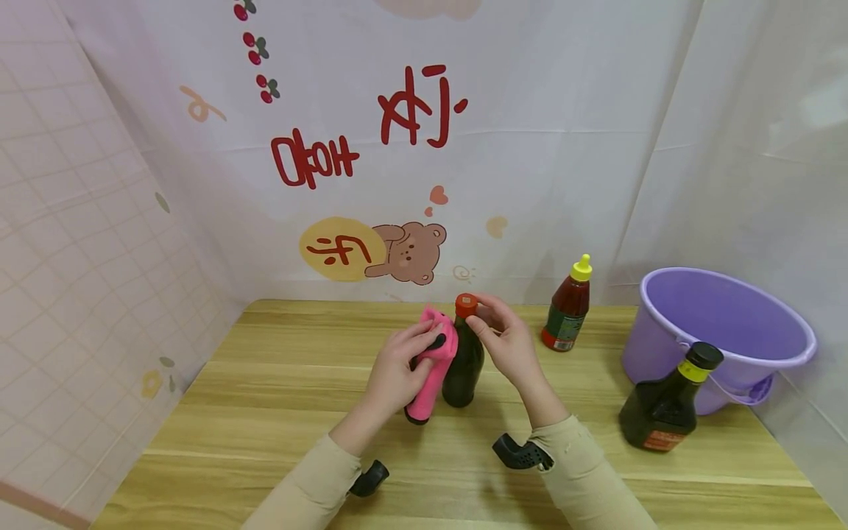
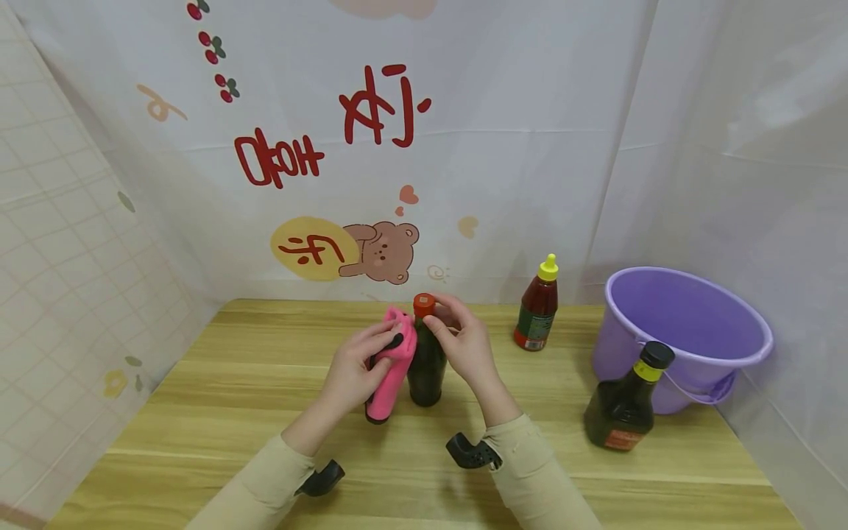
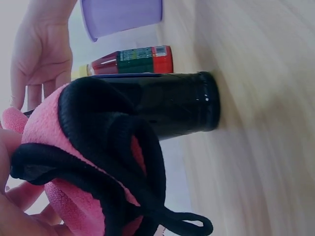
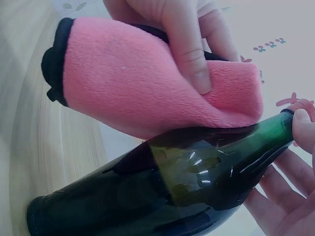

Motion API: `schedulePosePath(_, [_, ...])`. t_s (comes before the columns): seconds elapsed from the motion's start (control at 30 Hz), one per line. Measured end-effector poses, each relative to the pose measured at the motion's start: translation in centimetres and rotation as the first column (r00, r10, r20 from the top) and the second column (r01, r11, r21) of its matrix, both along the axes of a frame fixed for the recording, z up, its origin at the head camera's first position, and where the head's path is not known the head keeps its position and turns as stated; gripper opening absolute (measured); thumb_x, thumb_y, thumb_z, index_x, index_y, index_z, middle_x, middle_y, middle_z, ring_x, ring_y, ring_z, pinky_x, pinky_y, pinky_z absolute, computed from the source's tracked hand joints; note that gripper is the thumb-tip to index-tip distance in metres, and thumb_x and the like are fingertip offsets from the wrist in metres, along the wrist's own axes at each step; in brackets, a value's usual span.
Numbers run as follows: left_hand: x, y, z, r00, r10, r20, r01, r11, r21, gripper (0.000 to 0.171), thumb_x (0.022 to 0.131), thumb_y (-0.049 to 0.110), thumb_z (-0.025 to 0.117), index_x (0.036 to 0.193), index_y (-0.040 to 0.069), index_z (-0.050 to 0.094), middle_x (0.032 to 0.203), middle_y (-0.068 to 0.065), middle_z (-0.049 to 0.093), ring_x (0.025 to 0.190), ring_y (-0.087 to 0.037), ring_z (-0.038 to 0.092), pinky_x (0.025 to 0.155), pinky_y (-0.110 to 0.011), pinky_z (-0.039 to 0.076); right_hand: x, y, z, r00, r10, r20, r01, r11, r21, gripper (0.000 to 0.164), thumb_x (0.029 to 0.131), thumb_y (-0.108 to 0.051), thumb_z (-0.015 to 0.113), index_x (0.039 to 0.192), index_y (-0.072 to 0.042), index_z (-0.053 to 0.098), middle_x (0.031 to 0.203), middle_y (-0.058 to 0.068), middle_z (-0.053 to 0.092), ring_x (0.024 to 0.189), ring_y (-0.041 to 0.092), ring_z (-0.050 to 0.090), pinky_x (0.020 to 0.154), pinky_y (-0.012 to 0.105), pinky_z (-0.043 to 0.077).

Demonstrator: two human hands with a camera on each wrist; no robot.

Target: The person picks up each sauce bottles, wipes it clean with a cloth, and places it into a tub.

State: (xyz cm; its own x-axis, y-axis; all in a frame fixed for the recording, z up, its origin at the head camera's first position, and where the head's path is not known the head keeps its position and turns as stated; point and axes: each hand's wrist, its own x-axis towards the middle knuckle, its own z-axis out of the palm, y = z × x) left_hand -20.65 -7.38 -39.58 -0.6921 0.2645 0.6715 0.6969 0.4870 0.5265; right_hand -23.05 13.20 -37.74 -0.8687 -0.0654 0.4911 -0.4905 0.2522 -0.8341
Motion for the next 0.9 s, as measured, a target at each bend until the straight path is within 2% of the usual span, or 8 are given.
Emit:
schedulePosePath(0.23, [0.0, -0.5, -1.1, 1.0, -0.002, 0.006, 0.002, 1.0, -0.015, 0.047, 0.08, -0.006, 0.072, 0.125, 0.007, 0.069, 0.129, -0.015, 0.064, 0.112, -0.037, 0.06, 0.088, -0.05, 0.051, 0.0, 0.0, 0.0, 1.0, -0.016, -0.006, 0.017, 1.0, 0.008, 0.038, 0.093, -0.014, 0.069, 0.129, -0.008, 0.063, 0.11, 0.018, 0.07, 0.105, 0.029, 0.067, 0.093, 0.048, 0.051])
schedulePosePath(0.4, [-0.2, -0.9, -1.8, 1.0, 0.002, -0.015, -0.003, 0.999, -0.038, 0.042, 0.077, -0.008, 0.072, 0.117, 0.004, 0.073, 0.124, -0.015, 0.066, 0.109, -0.034, 0.062, 0.088, -0.047, 0.05, 0.0, 0.0, 0.0, 1.0, -0.028, -0.004, 0.028, 0.999, 0.019, 0.037, 0.093, -0.015, 0.07, 0.129, -0.008, 0.063, 0.109, 0.018, 0.071, 0.103, 0.03, 0.067, 0.095, 0.049, 0.05])
schedulePosePath(0.57, [-0.2, -1.1, -2.0, 1.0, -0.015, -0.024, 0.013, 0.998, -0.062, 0.032, 0.075, -0.01, 0.072, 0.105, 0.003, 0.074, 0.118, -0.013, 0.069, 0.109, -0.03, 0.064, 0.093, -0.045, 0.049, 0.1, -0.1, 0.1, 1.0, -0.03, -0.003, 0.03, 0.999, 0.018, 0.038, 0.093, -0.014, 0.069, 0.129, -0.008, 0.063, 0.11, 0.019, 0.07, 0.105, 0.03, 0.067, 0.095, 0.049, 0.05])
schedulePosePath(0.73, [-0.3, -1.4, -2.0, 0.999, -0.037, 0.0, 0.037, 0.994, -0.101, 0.03, 0.074, -0.011, 0.072, 0.099, 0.006, 0.073, 0.122, -0.014, 0.068, 0.115, -0.029, 0.062, 0.097, -0.046, 0.047, 0.1, -0.1, 0.2, 0.999, -0.039, 0.002, 0.039, 0.999, 0.027, 0.039, 0.093, -0.014, 0.07, 0.13, -0.007, 0.062, 0.111, 0.019, 0.07, 0.105, 0.031, 0.067, 0.094, 0.049, 0.051])
schedulePosePath(0.9, [-0.2, -1.7, -1.8, 0.998, -0.058, -0.007, 0.057, 0.988, -0.141, 0.028, 0.074, -0.011, 0.073, 0.094, 0.008, 0.071, 0.117, -0.013, 0.07, 0.116, -0.028, 0.062, 0.097, -0.045, 0.047, 0.1, -0.1, 0.1, 1.0, -0.03, -0.004, 0.03, 0.999, 0.02, 0.037, 0.093, -0.015, 0.07, 0.129, -0.008, 0.063, 0.11, 0.018, 0.07, 0.104, 0.03, 0.067, 0.093, 0.049, 0.051])
